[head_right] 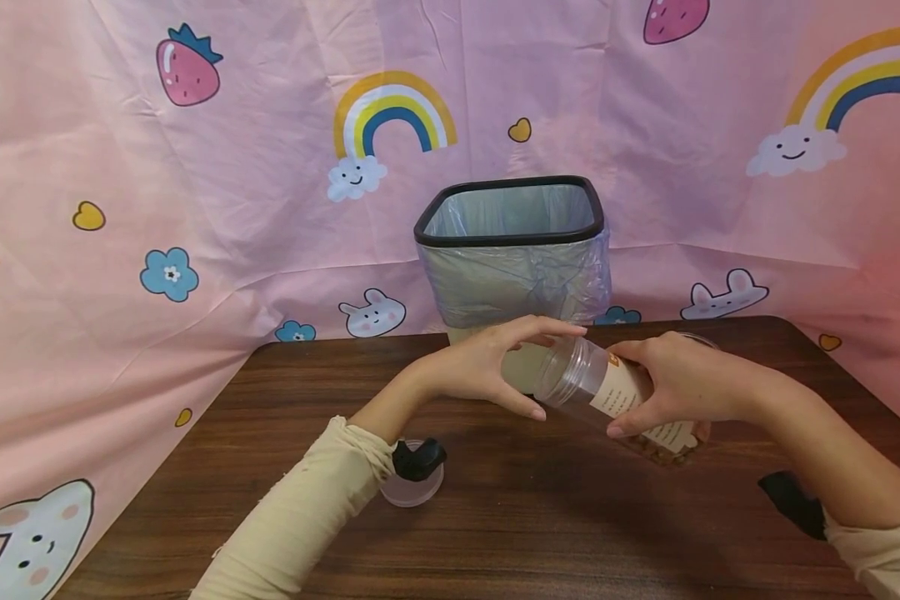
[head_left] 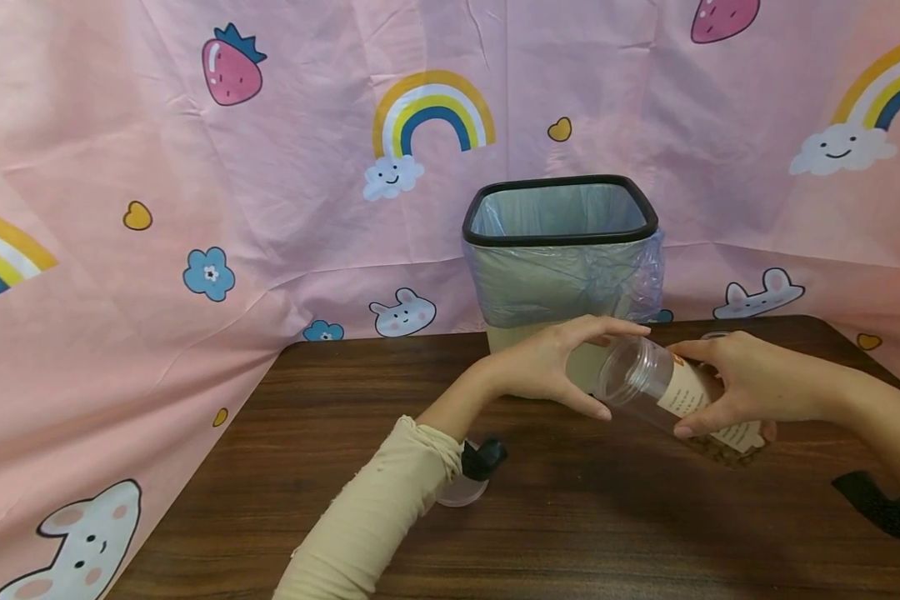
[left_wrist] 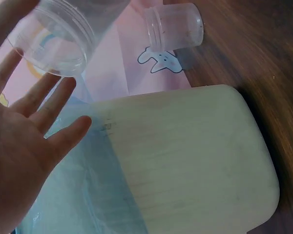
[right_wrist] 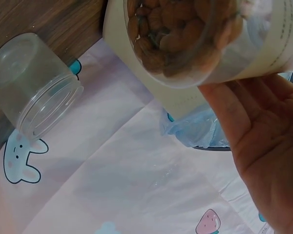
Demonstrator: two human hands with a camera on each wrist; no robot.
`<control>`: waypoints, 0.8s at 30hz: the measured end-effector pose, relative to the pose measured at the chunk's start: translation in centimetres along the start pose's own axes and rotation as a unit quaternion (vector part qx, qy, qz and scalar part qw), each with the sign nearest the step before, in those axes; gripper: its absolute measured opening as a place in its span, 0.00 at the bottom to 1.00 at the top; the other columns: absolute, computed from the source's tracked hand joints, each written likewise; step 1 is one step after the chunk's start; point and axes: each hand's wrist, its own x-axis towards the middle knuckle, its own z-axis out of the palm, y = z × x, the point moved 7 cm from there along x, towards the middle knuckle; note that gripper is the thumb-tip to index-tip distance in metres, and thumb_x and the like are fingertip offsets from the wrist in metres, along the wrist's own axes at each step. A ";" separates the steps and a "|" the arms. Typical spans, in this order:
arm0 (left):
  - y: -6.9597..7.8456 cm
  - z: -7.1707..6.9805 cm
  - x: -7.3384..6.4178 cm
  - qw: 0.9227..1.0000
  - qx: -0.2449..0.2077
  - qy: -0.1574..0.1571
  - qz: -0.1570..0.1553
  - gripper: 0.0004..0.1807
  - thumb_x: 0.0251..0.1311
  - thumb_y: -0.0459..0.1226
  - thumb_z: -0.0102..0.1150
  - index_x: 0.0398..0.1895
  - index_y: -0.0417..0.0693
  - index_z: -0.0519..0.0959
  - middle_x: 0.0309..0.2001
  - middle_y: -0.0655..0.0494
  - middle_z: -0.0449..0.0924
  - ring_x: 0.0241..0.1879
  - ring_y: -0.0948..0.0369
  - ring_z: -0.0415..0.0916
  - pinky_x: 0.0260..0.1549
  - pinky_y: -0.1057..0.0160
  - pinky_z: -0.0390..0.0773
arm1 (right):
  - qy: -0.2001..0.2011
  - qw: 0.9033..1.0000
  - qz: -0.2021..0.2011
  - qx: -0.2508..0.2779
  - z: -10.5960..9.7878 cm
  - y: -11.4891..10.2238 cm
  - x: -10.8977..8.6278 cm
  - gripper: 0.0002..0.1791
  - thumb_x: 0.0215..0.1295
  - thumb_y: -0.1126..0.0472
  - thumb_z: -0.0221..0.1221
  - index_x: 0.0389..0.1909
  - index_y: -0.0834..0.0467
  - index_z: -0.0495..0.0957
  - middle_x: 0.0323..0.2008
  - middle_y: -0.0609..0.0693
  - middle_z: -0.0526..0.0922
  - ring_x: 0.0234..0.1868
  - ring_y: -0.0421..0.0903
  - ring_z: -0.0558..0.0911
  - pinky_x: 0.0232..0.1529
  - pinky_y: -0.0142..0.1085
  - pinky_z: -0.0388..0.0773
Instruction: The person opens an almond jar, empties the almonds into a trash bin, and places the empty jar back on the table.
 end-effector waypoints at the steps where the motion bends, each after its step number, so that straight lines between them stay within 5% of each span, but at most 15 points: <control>1: 0.0 0.0 0.0 1.000 0.001 -0.002 -0.003 0.46 0.42 0.40 0.73 0.66 0.51 0.60 0.62 0.61 0.62 0.58 0.69 0.61 0.55 0.71 0.61 | 0.002 1.000 -0.003 -0.006 0.0 -0.1 0.0 0.50 0.44 0.42 0.68 0.61 0.68 0.60 0.31 0.50 0.74 0.23 0.40 0.76 0.08 0.35 0.71; 8: -1.4 -0.2 -0.4 0.990 0.030 0.017 -0.137 0.33 0.51 0.50 0.64 0.61 0.59 0.66 0.43 0.61 0.76 0.38 0.71 0.75 0.37 0.74 0.72 | 0.019 0.999 -0.037 -0.036 0.1 -0.5 0.2 0.48 0.44 0.40 0.68 0.58 0.69 0.64 0.31 0.48 0.74 0.25 0.36 0.74 0.10 0.32 0.71; 11: -1.8 -0.2 -0.5 0.984 0.049 0.018 -0.171 0.29 0.56 0.52 0.58 0.60 0.54 0.68 0.37 0.61 0.78 0.35 0.72 0.75 0.35 0.74 0.73 | 0.020 0.998 -0.043 -0.038 0.1 -0.5 0.2 0.47 0.44 0.40 0.68 0.57 0.69 0.65 0.31 0.47 0.75 0.25 0.35 0.74 0.12 0.32 0.72; 14: -2.1 -0.2 -0.7 0.982 0.050 0.013 -0.184 0.28 0.59 0.51 0.54 0.61 0.50 0.68 0.42 0.59 0.79 0.38 0.71 0.74 0.37 0.74 0.72 | 0.020 0.998 -0.034 -0.039 0.0 -0.3 0.2 0.48 0.43 0.40 0.68 0.58 0.69 0.64 0.31 0.47 0.74 0.25 0.36 0.75 0.12 0.32 0.72; 17: -1.8 -0.2 -0.8 0.987 0.047 0.008 -0.154 0.33 0.57 0.49 0.59 0.65 0.52 0.64 0.55 0.58 0.72 0.47 0.70 0.72 0.44 0.73 0.69 | 0.018 0.999 -0.022 -0.036 0.0 -0.1 0.2 0.49 0.43 0.40 0.68 0.58 0.69 0.63 0.31 0.48 0.74 0.25 0.37 0.75 0.08 0.33 0.70; 20: -0.7 0.1 -0.6 0.997 0.040 -0.001 -0.067 0.46 0.47 0.46 0.69 0.69 0.52 0.56 0.64 0.59 0.61 0.57 0.69 0.62 0.54 0.71 0.62 | 0.015 0.999 -0.018 -0.030 0.0 -0.1 0.1 0.49 0.44 0.41 0.68 0.59 0.69 0.63 0.32 0.49 0.73 0.24 0.37 0.75 0.08 0.33 0.70; 24: 0.8 0.6 -0.2 0.999 0.037 -0.011 0.038 0.54 0.38 0.41 0.76 0.69 0.47 0.54 0.67 0.58 0.54 0.63 0.72 0.49 0.59 0.71 0.53 | 0.010 0.999 -0.028 -0.026 0.2 -0.3 0.3 0.48 0.45 0.41 0.68 0.59 0.69 0.63 0.31 0.48 0.74 0.24 0.36 0.75 0.09 0.33 0.71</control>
